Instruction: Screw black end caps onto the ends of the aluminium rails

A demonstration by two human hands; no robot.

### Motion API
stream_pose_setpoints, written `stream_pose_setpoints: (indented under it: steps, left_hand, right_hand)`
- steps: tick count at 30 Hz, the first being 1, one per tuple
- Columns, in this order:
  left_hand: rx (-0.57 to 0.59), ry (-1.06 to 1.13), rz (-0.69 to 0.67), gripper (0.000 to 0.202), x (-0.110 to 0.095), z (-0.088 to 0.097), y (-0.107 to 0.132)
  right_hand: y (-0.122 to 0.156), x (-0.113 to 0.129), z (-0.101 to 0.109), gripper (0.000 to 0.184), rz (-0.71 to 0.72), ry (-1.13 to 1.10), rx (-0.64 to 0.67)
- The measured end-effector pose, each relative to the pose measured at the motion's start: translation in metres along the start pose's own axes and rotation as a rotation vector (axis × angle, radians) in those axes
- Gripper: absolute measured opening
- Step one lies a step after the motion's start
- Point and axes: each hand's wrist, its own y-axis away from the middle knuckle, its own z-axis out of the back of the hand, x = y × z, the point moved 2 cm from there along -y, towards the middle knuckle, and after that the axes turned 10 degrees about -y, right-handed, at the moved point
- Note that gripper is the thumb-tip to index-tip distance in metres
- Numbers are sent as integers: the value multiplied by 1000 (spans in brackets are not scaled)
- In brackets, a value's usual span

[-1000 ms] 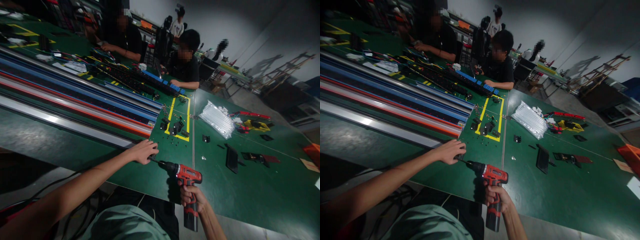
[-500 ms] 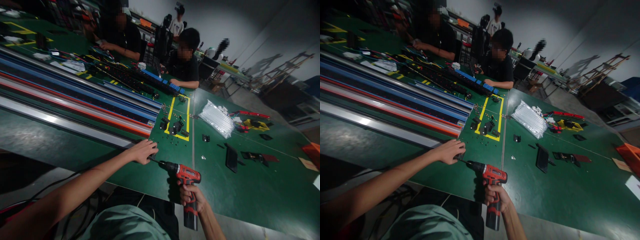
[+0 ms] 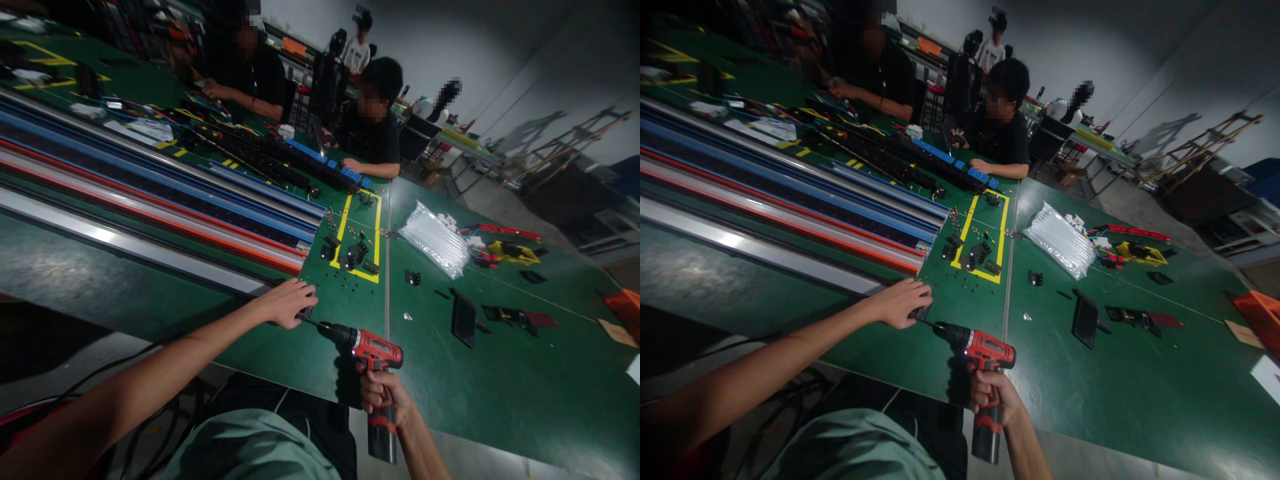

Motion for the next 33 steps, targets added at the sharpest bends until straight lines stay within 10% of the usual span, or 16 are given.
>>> stream_pose_setpoints:
  steps: [33]
  left_hand:
    - [7,-45,-5,32,-3,5,0]
  right_hand:
    - [3,-8,-11,43,105,69,10]
